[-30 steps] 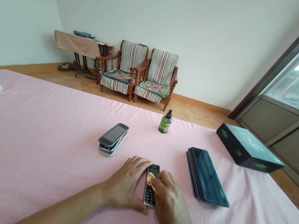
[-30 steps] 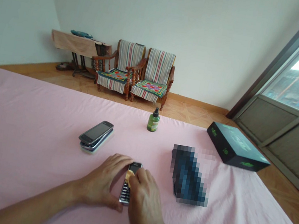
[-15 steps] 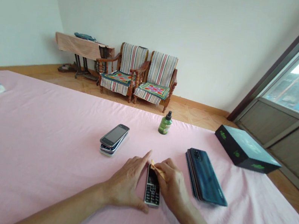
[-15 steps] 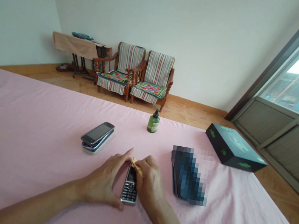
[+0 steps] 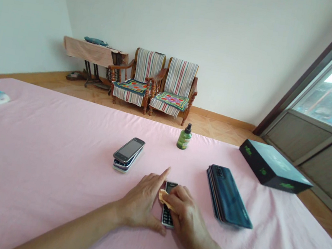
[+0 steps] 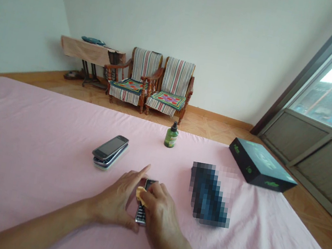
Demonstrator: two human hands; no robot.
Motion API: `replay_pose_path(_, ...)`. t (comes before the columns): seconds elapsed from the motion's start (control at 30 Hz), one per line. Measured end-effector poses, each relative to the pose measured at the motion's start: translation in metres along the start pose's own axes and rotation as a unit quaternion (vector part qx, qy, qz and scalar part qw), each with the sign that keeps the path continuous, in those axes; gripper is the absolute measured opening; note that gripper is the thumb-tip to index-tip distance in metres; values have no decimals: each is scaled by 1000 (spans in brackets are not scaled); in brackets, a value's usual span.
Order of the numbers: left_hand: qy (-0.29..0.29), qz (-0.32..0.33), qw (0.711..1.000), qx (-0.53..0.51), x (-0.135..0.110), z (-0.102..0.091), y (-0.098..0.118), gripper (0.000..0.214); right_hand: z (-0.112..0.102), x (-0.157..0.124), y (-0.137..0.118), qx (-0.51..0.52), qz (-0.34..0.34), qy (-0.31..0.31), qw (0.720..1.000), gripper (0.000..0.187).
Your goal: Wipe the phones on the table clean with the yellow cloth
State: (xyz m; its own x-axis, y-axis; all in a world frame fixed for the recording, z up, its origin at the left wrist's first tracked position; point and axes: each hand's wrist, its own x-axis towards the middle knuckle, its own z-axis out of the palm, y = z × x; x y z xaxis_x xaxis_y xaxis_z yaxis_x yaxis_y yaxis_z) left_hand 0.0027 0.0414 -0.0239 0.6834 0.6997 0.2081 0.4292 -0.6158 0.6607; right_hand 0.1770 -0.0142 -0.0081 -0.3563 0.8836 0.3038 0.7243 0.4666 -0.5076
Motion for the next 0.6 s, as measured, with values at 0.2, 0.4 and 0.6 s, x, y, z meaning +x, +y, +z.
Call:
replay_pose_path(0.2,0,7,1000,11,0,0,0,139,-7,-22,-11,55,-12,-57,997,23)
replay_pose_path(0.4,-33,5,999,38,3,-5,1,108,-16,-26,6,168,80,72,980,18)
replay_pose_path(0.6,-35,10,999,35,3,-7,2,106,-8,-23,15,132,89,84,984,22)
